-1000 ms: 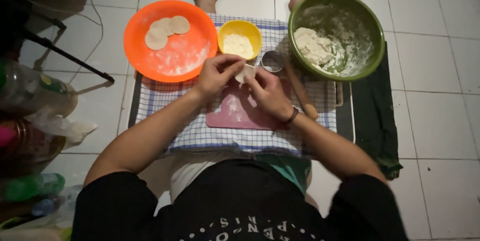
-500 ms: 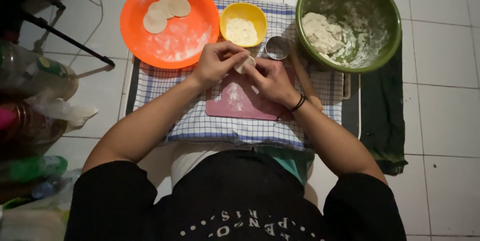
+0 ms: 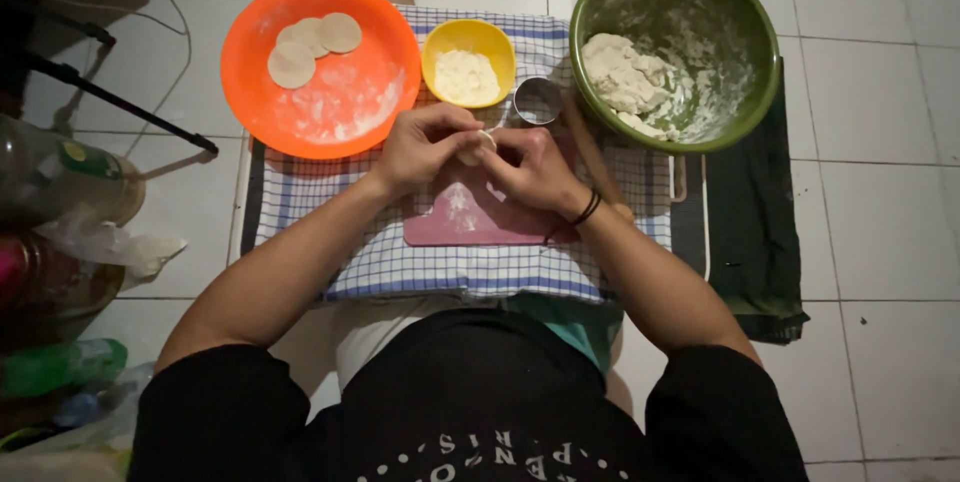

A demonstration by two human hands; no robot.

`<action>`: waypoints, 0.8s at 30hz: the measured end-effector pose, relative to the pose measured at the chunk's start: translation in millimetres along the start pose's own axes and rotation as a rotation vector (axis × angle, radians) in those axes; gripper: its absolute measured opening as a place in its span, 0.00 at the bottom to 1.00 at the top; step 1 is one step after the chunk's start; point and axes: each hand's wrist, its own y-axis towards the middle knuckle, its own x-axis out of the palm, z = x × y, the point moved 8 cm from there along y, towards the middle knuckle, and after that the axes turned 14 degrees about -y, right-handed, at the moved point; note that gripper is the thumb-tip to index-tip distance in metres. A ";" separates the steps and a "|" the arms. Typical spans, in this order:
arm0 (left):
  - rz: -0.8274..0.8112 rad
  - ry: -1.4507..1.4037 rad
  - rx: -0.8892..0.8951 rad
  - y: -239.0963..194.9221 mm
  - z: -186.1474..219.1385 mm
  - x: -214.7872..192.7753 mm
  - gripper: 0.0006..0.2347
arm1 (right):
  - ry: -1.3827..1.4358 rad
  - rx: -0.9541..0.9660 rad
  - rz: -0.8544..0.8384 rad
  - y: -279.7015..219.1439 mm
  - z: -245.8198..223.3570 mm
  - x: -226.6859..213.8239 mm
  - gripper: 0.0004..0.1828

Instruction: Folding and sealing a dumpling by hand using dough skins and filling.

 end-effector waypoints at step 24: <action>-0.006 0.313 -0.229 -15.8 51.5 14.9 0.06 | -0.108 0.062 -0.076 -9.1 -2.5 -2.6 0.11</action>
